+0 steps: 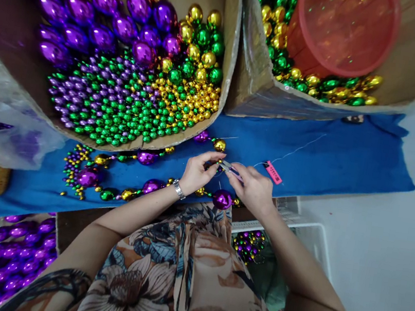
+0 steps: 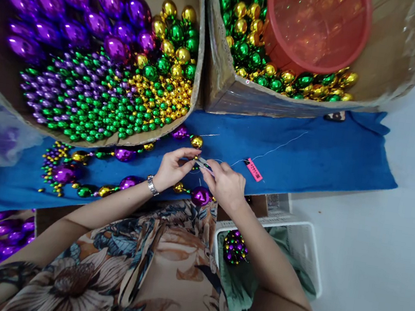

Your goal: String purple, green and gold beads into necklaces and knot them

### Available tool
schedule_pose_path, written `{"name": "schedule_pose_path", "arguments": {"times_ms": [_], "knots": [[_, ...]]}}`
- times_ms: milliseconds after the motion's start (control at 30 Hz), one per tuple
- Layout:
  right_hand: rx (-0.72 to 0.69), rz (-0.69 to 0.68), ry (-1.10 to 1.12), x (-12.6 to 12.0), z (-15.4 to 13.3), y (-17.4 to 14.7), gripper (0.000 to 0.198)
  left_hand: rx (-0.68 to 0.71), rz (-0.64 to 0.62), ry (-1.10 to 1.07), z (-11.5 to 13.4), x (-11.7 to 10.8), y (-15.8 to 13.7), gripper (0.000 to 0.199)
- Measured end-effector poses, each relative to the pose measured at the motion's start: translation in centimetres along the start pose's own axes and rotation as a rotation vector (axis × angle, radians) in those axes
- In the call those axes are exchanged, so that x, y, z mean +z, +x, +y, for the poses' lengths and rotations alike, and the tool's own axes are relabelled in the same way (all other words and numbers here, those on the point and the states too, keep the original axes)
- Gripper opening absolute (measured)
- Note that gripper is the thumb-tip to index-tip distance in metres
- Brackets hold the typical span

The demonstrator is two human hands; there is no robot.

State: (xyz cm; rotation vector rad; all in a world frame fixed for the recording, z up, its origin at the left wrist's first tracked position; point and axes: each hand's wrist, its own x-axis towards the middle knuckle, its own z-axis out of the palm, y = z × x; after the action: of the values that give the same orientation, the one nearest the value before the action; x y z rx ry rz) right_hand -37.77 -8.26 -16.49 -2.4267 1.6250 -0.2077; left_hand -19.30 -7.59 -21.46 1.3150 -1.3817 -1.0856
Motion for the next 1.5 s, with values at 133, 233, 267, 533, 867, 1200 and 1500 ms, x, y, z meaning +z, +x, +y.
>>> {"name": "schedule_pose_path", "arguments": {"times_ms": [133,233,267,533,867,1200,1500], "knots": [[0.007,-0.004,-0.004,0.0,0.1,0.0,0.046,0.001,0.007,0.012,-0.2,0.0,0.0,0.032],[0.023,-0.021,-0.006,-0.1,0.0,0.1,0.046,0.004,0.01,0.033,-0.2,0.0,0.0,0.032],[0.027,-0.03,-0.002,-0.2,0.0,0.1,0.045,0.006,0.011,0.042,-0.2,0.0,0.0,0.032],[0.052,-0.072,0.056,-0.2,0.1,0.3,0.043,0.03,0.016,0.09,-0.3,0.0,0.0,0.032],[0.048,-0.085,-0.004,-0.6,0.0,0.5,0.044,0.06,0.01,0.172,-0.1,-0.2,0.0,0.033],[0.023,0.087,0.092,0.2,0.8,0.2,0.045,-0.157,0.01,-0.259,0.4,0.0,0.5,0.028],[-0.012,0.167,0.108,2.1,1.5,0.4,0.042,-0.337,0.0,-0.622,0.4,-0.2,0.7,0.037]]}}
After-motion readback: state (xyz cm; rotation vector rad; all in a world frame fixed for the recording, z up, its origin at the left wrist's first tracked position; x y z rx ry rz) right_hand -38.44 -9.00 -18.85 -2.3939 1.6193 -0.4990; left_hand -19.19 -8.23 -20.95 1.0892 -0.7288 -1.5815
